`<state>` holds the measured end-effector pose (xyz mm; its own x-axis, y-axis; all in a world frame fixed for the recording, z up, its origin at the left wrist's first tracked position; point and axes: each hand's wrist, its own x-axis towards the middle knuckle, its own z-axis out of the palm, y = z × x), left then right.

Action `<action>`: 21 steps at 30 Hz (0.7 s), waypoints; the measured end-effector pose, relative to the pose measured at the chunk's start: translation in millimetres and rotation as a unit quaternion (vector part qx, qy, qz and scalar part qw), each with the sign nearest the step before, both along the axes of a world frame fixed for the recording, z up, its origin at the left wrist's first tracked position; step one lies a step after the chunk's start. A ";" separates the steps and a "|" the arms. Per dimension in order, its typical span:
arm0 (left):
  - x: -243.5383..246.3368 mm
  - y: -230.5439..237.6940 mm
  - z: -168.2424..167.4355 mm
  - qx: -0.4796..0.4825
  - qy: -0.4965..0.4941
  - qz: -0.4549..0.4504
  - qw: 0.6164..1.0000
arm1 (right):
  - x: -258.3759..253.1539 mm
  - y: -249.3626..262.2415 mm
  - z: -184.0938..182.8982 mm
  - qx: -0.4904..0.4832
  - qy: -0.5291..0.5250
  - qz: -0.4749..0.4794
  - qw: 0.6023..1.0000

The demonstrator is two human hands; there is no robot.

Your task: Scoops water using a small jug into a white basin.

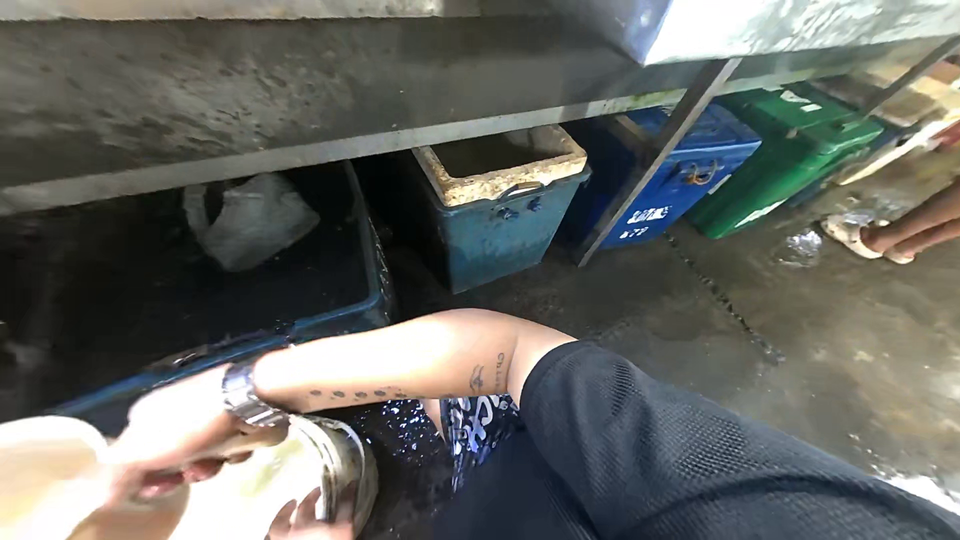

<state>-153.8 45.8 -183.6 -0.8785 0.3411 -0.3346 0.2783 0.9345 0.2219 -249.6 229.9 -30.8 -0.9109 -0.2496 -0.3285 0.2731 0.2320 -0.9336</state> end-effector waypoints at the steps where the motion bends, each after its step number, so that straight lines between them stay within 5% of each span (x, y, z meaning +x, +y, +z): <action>1: -0.2 -1.4 -2.2 0.011 0.003 0.003 1.000 | 14.5 -8.7 7.6 0.023 -0.025 0.027 0.999; 8: -3.6 -3.8 -3.0 -0.014 -0.054 -0.009 0.998 | 39.4 -64.4 -30.2 0.140 -0.128 0.132 0.973; 14: 1.3 11.2 14.6 -0.049 -0.051 0.046 0.996 | 35.1 -83.3 -54.9 0.396 -0.013 0.254 0.882; 16: 3.5 14.5 33.7 -0.061 -0.123 0.101 0.985 | 41.5 -83.5 -117.8 0.403 0.178 0.221 0.870; 18: -3.5 13.1 29.8 -0.059 -0.161 0.111 0.979 | 27.6 -105.5 -113.8 0.471 0.055 0.281 0.834; 21: -10.3 3.9 12.9 -0.034 -0.147 0.080 0.985 | 21.4 -105.9 -104.8 0.535 0.034 0.290 0.792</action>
